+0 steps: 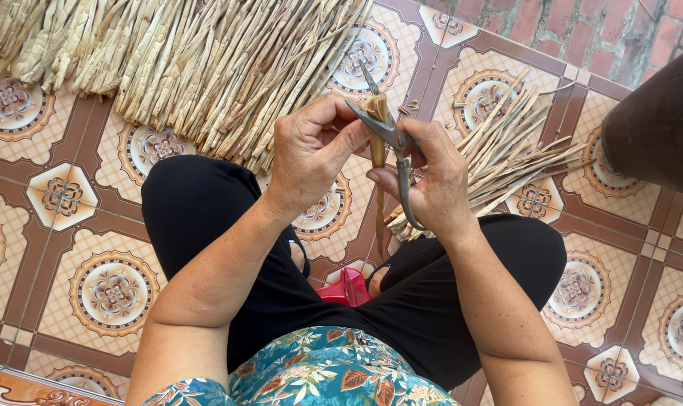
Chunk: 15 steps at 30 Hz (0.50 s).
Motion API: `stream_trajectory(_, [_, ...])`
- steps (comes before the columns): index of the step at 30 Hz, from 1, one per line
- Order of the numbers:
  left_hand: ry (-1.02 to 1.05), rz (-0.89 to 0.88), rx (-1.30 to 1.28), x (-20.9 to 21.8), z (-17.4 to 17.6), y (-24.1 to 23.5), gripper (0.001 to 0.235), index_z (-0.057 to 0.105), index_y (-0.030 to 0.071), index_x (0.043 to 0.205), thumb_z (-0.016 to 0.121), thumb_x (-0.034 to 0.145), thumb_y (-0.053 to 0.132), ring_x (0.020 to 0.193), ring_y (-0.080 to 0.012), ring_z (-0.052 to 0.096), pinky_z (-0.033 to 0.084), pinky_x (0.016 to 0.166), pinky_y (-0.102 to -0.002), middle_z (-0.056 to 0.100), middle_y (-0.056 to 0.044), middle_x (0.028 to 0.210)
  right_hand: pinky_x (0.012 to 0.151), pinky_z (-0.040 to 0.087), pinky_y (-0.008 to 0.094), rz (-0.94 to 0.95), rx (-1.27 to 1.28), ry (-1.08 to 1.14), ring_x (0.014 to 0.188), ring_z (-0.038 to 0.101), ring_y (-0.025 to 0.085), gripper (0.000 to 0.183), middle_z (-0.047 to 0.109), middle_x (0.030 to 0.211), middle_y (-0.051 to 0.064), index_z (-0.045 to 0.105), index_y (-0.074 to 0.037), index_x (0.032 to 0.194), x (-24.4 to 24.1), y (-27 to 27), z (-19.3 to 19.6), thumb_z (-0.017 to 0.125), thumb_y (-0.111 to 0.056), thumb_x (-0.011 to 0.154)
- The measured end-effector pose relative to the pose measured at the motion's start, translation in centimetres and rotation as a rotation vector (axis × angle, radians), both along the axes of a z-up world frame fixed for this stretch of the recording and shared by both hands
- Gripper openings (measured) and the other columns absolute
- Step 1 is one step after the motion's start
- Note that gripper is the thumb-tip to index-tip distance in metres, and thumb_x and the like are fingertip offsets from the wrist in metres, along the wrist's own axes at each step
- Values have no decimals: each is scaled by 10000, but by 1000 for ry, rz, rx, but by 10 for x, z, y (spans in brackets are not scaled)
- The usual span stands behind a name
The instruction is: The person sits on a small stool and uses shears to trim the ends of thin, dried sticks. They pick up sticks from a pile on the left, trim them, and place the finished pieces into a separate pile on the right.
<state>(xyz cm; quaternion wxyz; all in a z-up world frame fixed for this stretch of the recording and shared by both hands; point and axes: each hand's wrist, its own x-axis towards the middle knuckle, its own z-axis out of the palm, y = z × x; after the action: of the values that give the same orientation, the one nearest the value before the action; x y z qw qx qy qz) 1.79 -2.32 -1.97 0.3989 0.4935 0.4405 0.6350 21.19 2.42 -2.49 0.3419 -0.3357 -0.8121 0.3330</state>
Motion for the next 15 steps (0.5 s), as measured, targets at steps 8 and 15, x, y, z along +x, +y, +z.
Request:
stream_trajectory(8, [-6,-18,-21,-4,9,0,82,714,12,1041,684,1023,86,839,-118,770,694,762,-254,747,-64,899,562,413,225,-40,-31,17,674,482,56,582,556,847,-14,642,-60,1214,-1,-2,-2,947,-311,786])
stream_trajectory(15, [40,6,-59,-9,7,0,71,725,-1,1033,709,1012,65,846,-93,745,682,767,-245,723,-43,938,549,409,235,-70,27,-58,622,490,51,532,550,727,-29,683,-63,1200,1,-2,-2,936,-319,809])
